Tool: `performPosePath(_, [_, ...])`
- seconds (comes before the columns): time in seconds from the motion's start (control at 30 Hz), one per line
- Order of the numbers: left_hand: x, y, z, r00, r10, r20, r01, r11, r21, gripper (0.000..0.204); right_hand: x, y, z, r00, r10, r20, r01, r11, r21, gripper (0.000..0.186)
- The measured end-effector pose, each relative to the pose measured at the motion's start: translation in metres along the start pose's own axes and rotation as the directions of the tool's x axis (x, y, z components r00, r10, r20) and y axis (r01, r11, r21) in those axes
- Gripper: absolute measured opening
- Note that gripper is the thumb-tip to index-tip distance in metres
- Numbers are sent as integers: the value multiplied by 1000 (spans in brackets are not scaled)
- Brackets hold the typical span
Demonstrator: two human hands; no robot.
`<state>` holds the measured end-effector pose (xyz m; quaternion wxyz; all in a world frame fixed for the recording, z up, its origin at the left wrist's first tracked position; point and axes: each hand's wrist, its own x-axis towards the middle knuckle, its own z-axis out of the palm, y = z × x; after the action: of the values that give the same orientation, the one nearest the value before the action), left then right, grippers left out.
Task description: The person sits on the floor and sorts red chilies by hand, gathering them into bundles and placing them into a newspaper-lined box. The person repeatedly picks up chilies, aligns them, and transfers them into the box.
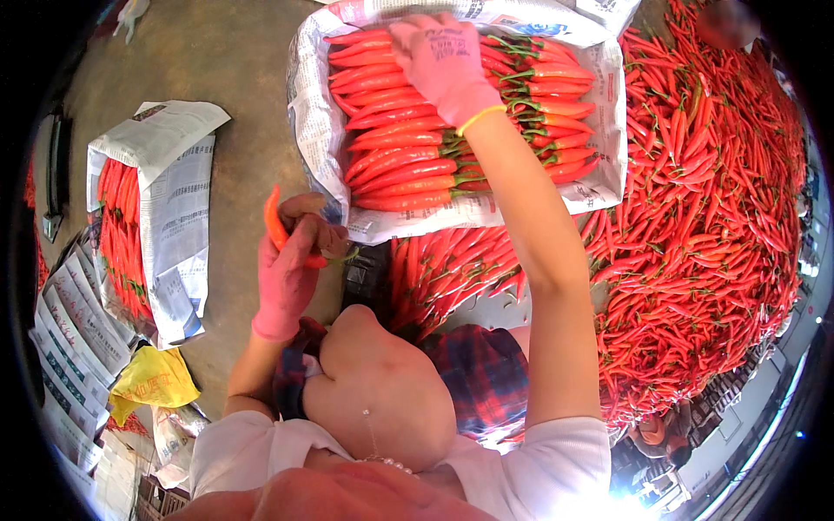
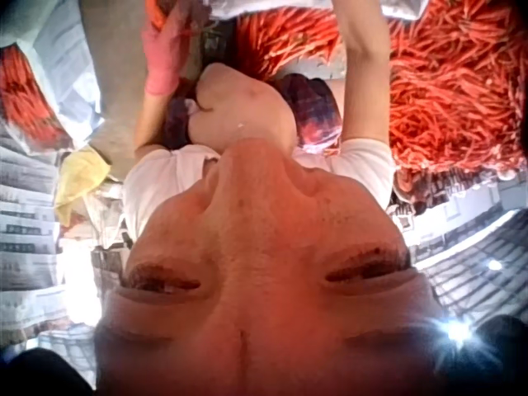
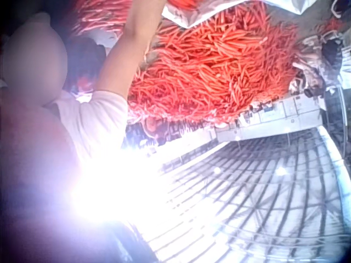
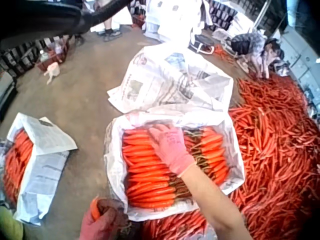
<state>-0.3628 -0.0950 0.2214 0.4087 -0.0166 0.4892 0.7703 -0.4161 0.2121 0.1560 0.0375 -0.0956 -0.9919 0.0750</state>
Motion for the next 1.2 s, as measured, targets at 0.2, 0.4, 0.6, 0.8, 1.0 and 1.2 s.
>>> performPosePath(0.2, [3,0,-11,998,35,45,-31,995,-95,32,11,18,7,995,29,92,-29,1000,-4,33])
performPosePath(0.4, [-4,1,-7,999,-21,41,24,998,-66,33,5,0,15,992,63,-113,-78,988,-135,20])
performPosePath(0.6, [-12,8,-11,1000,-11,-12,10,997,-76,31,-49,1,-42,916,345,-206,-114,715,690,35])
performPosePath(0.8, [-11,10,-11,999,-9,-52,6,999,-51,30,-150,-14,-16,896,374,-239,-130,737,664,39])
performPosePath(1.0, [-15,16,-16,1000,11,-6,-11,999,44,30,-159,-30,-47,987,62,-151,20,874,486,22])
performPosePath(1.2, [-19,17,-14,999,33,-24,-32,998,57,32,-171,-43,-53,981,-85,175,59,988,145,30])
